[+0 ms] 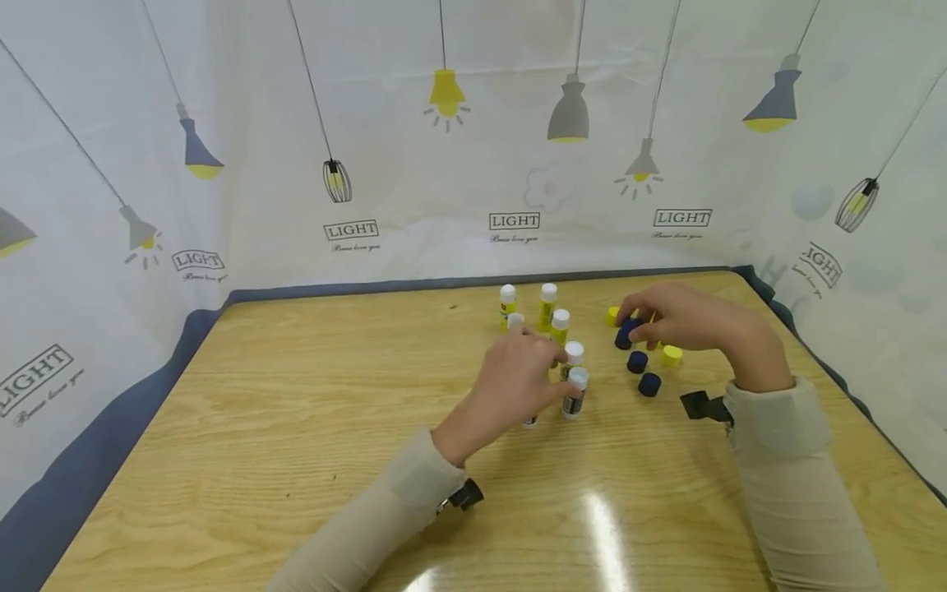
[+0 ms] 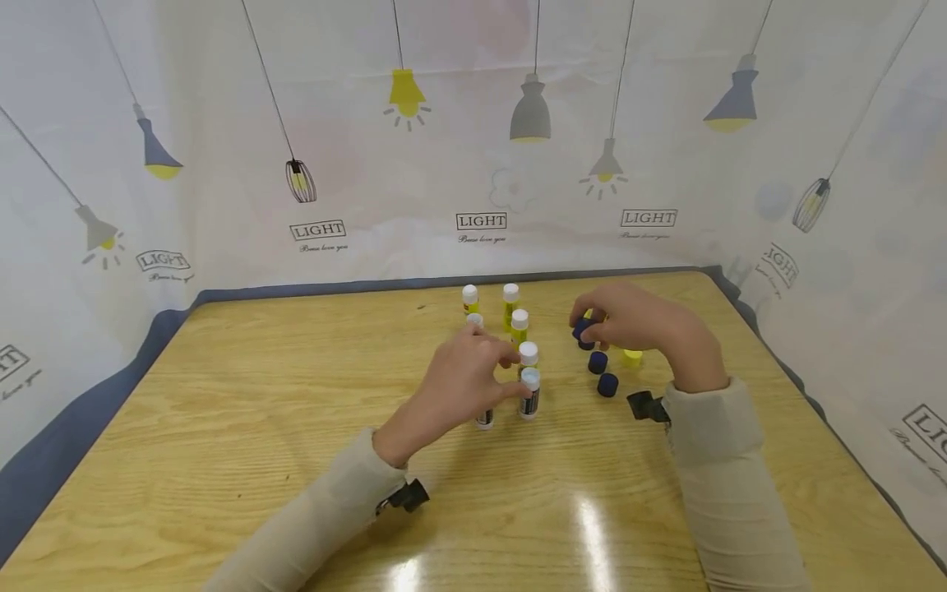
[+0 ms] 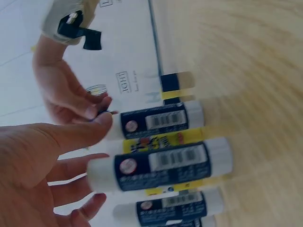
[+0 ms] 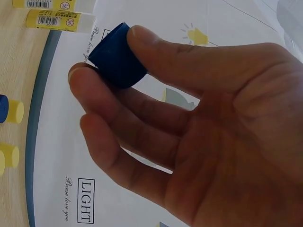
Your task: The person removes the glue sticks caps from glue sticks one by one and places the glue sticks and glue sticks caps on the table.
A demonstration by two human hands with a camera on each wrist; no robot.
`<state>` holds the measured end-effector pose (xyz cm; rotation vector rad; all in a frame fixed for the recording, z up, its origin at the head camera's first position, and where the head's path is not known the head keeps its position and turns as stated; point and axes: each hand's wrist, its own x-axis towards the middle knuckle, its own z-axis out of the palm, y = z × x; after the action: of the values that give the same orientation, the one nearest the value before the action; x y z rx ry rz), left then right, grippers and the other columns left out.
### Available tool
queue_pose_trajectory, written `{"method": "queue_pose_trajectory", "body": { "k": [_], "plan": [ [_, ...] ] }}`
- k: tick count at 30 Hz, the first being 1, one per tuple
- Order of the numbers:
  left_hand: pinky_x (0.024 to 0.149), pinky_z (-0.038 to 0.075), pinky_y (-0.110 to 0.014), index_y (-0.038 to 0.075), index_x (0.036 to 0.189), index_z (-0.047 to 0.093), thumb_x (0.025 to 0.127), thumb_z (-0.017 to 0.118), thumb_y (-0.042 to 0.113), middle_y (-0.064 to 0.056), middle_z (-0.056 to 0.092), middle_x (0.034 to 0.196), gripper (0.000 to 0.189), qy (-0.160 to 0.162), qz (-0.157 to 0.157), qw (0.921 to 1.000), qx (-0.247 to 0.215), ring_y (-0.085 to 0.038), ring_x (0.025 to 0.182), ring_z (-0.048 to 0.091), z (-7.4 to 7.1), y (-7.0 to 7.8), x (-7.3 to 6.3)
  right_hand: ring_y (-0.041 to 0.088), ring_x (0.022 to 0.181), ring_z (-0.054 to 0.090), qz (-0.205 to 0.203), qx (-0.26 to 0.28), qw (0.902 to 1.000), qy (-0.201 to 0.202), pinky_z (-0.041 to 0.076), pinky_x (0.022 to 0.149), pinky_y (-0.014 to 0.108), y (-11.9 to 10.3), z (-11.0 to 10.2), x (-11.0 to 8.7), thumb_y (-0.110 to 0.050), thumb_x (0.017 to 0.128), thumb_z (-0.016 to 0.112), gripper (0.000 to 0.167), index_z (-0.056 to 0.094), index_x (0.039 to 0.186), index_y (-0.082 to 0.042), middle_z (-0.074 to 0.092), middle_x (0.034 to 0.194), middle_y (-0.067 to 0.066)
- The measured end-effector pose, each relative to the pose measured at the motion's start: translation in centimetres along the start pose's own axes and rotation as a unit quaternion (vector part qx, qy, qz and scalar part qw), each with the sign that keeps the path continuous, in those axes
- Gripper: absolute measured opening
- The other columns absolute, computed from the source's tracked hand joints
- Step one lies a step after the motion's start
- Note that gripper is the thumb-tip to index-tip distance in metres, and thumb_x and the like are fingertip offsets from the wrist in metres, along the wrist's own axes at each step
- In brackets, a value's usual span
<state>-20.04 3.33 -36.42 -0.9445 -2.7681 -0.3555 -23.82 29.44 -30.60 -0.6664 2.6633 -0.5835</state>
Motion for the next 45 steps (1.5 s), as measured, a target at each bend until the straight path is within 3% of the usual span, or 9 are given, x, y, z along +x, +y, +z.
{"method": "queue_pose_trajectory", "body": {
  "k": [7, 10, 14, 19, 22, 26, 34, 39, 45],
  "plan": [
    [0.076, 0.054, -0.030, 0.022, 0.090, 0.080, 0.085, 0.083, 0.050, 0.009, 0.079, 0.091, 0.029, 0.026, -0.028, 0.9991, -0.017, -0.016, 0.095, 0.065, -2.2, -1.5, -0.4, 0.020, 0.084, 0.071, 0.037, 0.032, 0.9982, -0.034, 0.059, 0.074, 0.040, 1.5, -0.2, -0.6, -0.015, 0.103, 0.063, 0.029, 0.063, 0.127, 0.001, 0.074, 0.103, 0.011],
    [0.068, 0.053, -0.030, 0.021, 0.081, 0.076, 0.091, 0.079, 0.045, 0.006, 0.075, 0.082, 0.026, 0.070, -0.047, 0.9956, -0.042, -0.018, 0.090, 0.066, -3.0, -2.4, -0.4, 0.020, 0.084, 0.071, 0.055, 0.047, 0.9965, -0.042, 0.060, 0.077, 0.042, 2.3, -0.3, -0.7, -0.015, 0.103, 0.062, 0.031, 0.060, 0.127, 0.004, 0.073, 0.106, 0.016],
    [0.057, 0.044, -0.029, 0.017, 0.074, 0.074, 0.094, 0.076, 0.039, 0.002, 0.072, 0.075, 0.030, 0.147, -0.064, 0.9838, -0.081, -0.019, 0.080, 0.063, -3.9, -3.7, -0.5, 0.021, 0.085, 0.071, 0.087, 0.058, 0.9934, -0.048, 0.060, 0.077, 0.042, 3.3, -0.3, -0.8, -0.016, 0.101, 0.065, 0.032, 0.058, 0.123, 0.006, 0.071, 0.109, 0.019],
    [0.058, 0.044, -0.031, 0.015, 0.072, 0.071, 0.095, 0.076, 0.036, -0.001, 0.072, 0.074, 0.032, 0.192, -0.093, 0.9724, -0.094, -0.022, 0.080, 0.062, -5.6, -5.5, -0.8, 0.021, 0.077, 0.065, 0.144, 0.050, 0.9858, -0.071, 0.056, 0.071, 0.036, 5.0, -0.1, -0.5, -0.021, 0.095, 0.073, 0.027, 0.062, 0.105, 0.001, 0.070, 0.090, 0.011],
    [0.066, 0.049, -0.037, 0.014, 0.073, 0.071, 0.094, 0.077, 0.035, -0.003, 0.075, 0.077, 0.031, 0.199, -0.112, 0.9683, -0.101, -0.024, 0.081, 0.064, -6.6, -6.6, -1.0, 0.015, 0.066, 0.056, 0.175, 0.067, 0.9768, -0.103, 0.048, 0.062, 0.029, 6.4, 0.2, -0.2, -0.022, 0.094, 0.075, 0.021, 0.064, 0.087, -0.006, 0.064, 0.075, 0.003],
    [0.076, 0.051, -0.043, 0.012, 0.075, 0.073, 0.094, 0.078, 0.035, -0.005, 0.077, 0.082, 0.030, 0.216, -0.134, 0.9617, -0.102, -0.027, 0.083, 0.066, -7.6, -8.1, -1.3, 0.012, 0.062, 0.048, 0.205, 0.102, 0.9640, -0.135, 0.042, 0.059, 0.026, 8.3, 0.8, 0.0, -0.021, 0.093, 0.075, 0.025, 0.062, 0.075, -0.011, 0.060, 0.069, -0.001],
    [0.070, 0.050, -0.041, 0.008, 0.078, 0.074, 0.094, 0.077, 0.035, -0.010, 0.078, 0.083, 0.031, 0.233, -0.179, 0.9483, -0.120, -0.026, 0.064, 0.061, -8.4, -12.0, -2.6, 0.013, 0.065, 0.053, 0.231, 0.100, 0.9560, -0.152, 0.047, 0.065, 0.030, 10.2, 1.7, 0.5, -0.028, 0.088, 0.080, 0.030, 0.061, 0.067, -0.018, 0.060, 0.066, -0.003],
    [0.076, 0.052, -0.045, 0.006, 0.083, 0.074, 0.096, 0.074, 0.035, -0.013, 0.075, 0.083, 0.032, 0.226, -0.229, 0.9343, -0.153, -0.029, 0.076, 0.066, -8.3, -14.9, -3.2, 0.016, 0.074, 0.061, 0.246, 0.079, 0.9523, -0.162, 0.054, 0.070, 0.032, 10.5, 1.8, 0.6, -0.032, 0.087, 0.080, 0.024, 0.069, 0.079, -0.012, 0.068, 0.079, 0.001],
    [0.076, 0.050, -0.042, 0.006, 0.090, 0.075, 0.099, 0.070, 0.039, -0.013, 0.074, 0.088, 0.034, 0.199, -0.285, 0.9223, -0.170, -0.029, 0.080, 0.064, -7.5, -17.5, -3.6, 0.022, 0.085, 0.066, 0.261, 0.093, 0.9468, -0.164, 0.058, 0.078, 0.037, 10.8, 2.0, 0.3, -0.036, 0.087, 0.080, 0.032, 0.071, 0.095, -0.006, 0.071, 0.092, 0.009]
  ]
}}
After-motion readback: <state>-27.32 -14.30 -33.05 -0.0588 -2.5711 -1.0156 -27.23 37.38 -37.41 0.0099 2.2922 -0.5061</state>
